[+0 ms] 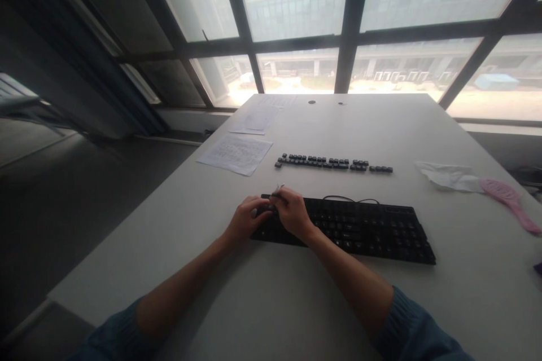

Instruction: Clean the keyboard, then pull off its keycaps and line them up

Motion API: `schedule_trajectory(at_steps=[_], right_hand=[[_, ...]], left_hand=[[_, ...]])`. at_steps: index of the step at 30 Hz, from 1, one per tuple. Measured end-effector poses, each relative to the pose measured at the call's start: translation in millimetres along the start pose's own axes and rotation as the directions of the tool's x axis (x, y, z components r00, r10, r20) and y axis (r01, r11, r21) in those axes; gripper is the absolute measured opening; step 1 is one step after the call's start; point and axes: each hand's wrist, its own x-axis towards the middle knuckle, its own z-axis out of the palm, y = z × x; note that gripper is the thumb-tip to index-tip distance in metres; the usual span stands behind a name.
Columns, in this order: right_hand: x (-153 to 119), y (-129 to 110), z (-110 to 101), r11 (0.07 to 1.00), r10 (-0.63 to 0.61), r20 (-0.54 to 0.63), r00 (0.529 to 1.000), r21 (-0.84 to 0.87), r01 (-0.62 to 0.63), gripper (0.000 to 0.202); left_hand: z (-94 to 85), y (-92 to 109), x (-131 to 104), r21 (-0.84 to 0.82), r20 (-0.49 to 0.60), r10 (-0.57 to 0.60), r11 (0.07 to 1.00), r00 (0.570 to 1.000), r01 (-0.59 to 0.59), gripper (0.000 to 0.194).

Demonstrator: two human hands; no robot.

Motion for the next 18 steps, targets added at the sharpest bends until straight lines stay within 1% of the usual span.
schedule_trajectory(at_steps=[2,3,8,14,16,18], right_hand=[[0.9,1.6,-1.0,0.997,0.064,-0.073,0.995,0.046,-0.061,0.018],[1.1,2.4,-1.4,0.996,0.078,-0.079,0.994,0.058,-0.074,0.018],[0.5,3.2,-1.4,0.996,0.059,-0.035,0.998,0.075,-0.056,0.019],[0.7,1.4,-1.9,0.998,0.001,0.017,1.0,0.058,-0.002,0.016],[0.9,0.6,-2.3,0.998,-0.03,0.028,0.999,0.052,0.028,0.015],[0.9,-0.7,-2.6,0.997,-0.059,0.037,0.998,0.051,0.057,0.015]], left_hand=[[0.8,0.4,-0.3,0.009,-0.011,0.001,1.0,1.0,-0.001,0.008],[1.3,0.4,-0.4,0.007,-0.02,0.004,1.0,1.0,-0.004,0.006],[1.5,-0.1,-0.6,-0.005,-0.027,0.008,1.0,1.0,-0.008,0.008],[-2.4,3.0,-0.6,-0.036,-0.046,-0.013,0.999,0.999,0.011,0.023],[-2.5,3.4,-0.4,-0.039,-0.05,0.014,0.999,0.999,-0.016,0.024],[-1.9,3.1,0.0,-0.038,-0.04,0.062,0.997,0.997,-0.063,0.022]])
